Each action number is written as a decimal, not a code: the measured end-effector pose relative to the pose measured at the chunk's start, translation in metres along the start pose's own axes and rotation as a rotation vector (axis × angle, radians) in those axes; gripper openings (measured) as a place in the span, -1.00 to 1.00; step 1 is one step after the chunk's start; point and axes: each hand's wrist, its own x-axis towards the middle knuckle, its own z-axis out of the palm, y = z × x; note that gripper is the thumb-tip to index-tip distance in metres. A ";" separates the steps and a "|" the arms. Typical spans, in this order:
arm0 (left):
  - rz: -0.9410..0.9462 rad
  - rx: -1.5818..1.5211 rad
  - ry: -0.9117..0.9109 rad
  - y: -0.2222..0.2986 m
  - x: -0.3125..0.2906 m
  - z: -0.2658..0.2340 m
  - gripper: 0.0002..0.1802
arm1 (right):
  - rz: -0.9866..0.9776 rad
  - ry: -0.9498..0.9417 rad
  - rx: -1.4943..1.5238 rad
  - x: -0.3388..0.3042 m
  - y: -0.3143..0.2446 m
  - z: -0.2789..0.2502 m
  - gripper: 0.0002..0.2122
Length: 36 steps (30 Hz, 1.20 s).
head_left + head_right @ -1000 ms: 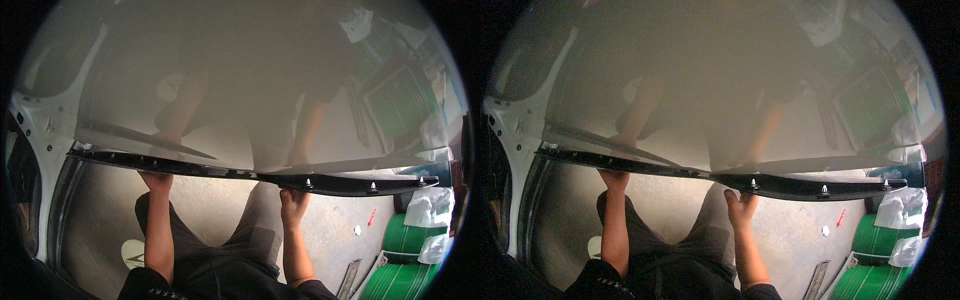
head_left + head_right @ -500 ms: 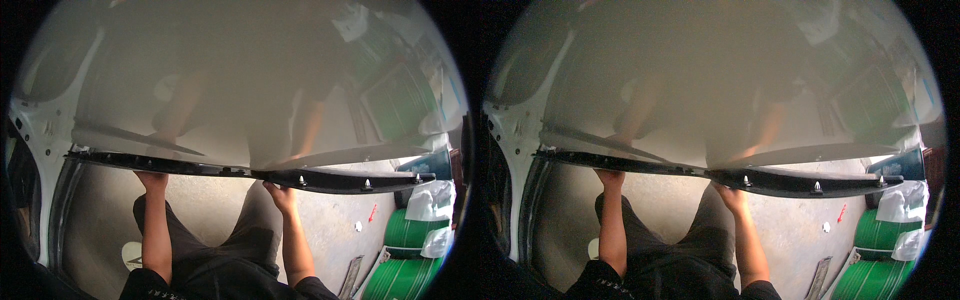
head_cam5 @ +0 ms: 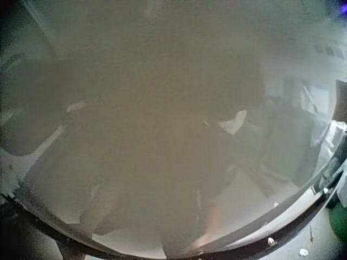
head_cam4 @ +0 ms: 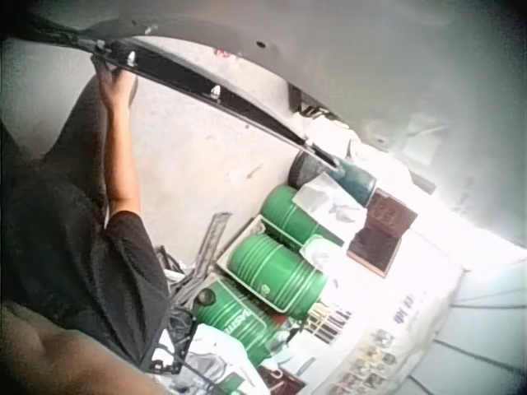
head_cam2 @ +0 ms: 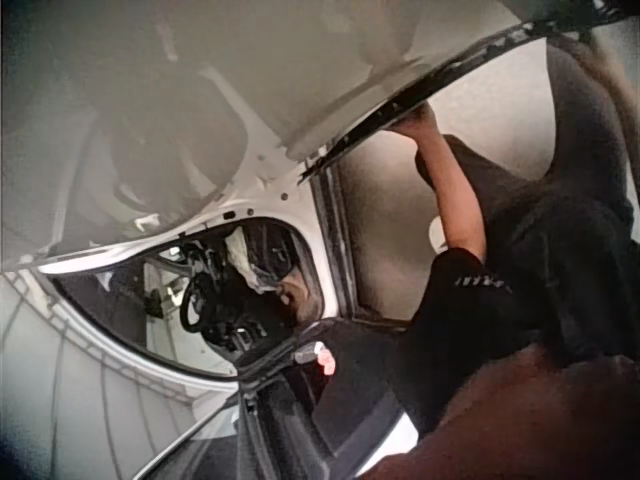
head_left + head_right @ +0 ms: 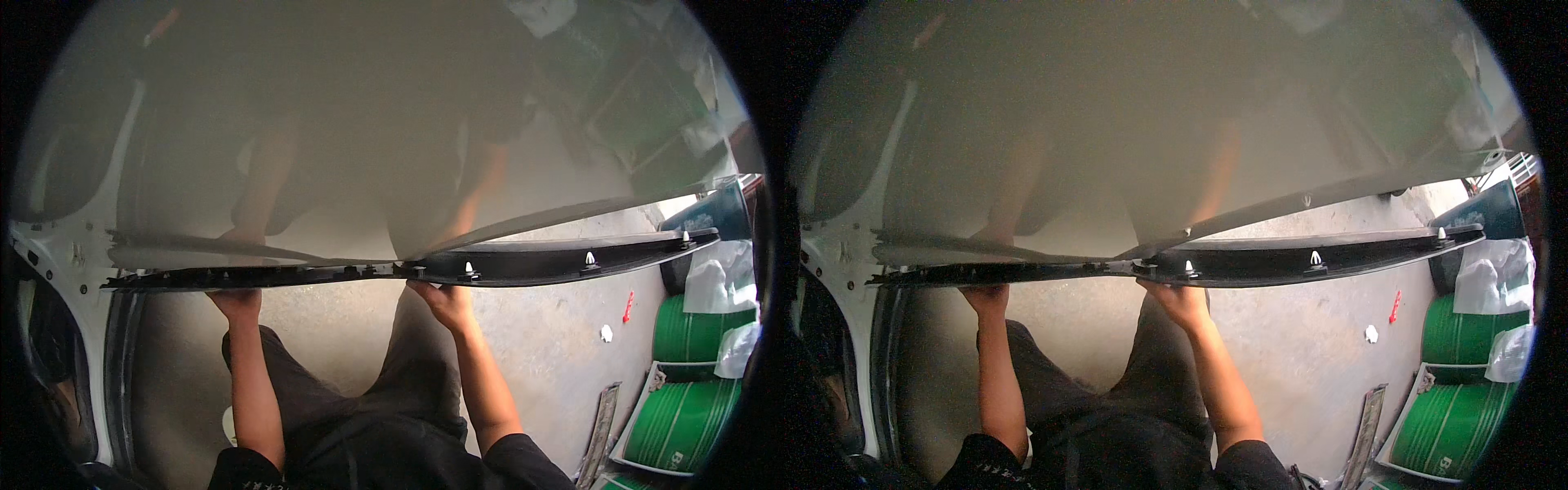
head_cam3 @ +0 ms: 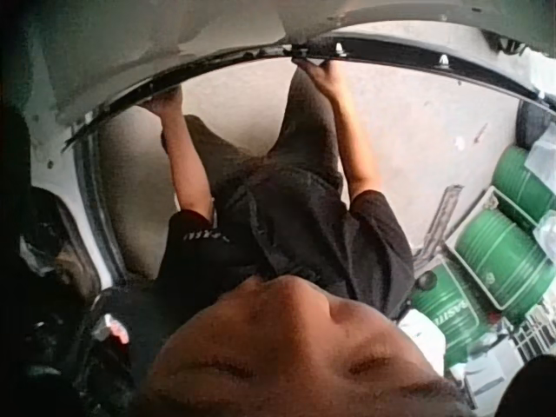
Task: The person installs a black rubber weather stripping along the edge of a white car door. They align and press the strip into place along the door's perimeter, adjusting it to fit the contours of the door frame.
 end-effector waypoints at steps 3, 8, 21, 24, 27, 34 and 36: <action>0.007 0.014 0.003 0.009 0.007 -0.005 -0.37 | -0.036 0.031 -0.065 0.001 0.002 0.010 -0.79; 0.009 0.065 0.015 0.006 0.012 -0.005 -0.37 | -0.108 0.041 -0.283 -0.005 0.038 0.011 -0.80; 0.029 -0.062 0.047 0.002 0.008 -0.001 -0.43 | -0.053 0.051 -0.034 -0.008 -0.006 0.006 -0.81; 0.025 -0.088 0.014 0.004 0.010 -0.002 -0.42 | -0.023 0.048 0.030 -0.008 -0.017 0.008 -0.78; 0.020 -0.090 0.009 0.004 0.008 0.004 -0.44 | -0.009 0.063 0.014 -0.007 -0.020 0.008 -0.76; 0.050 -0.063 0.014 0.000 0.001 0.014 -0.44 | -0.071 0.066 -0.007 -0.004 -0.042 0.006 -0.77; 0.041 -0.054 0.031 0.001 0.000 0.012 -0.41 | -0.091 0.053 -0.045 -0.004 -0.039 0.004 -0.77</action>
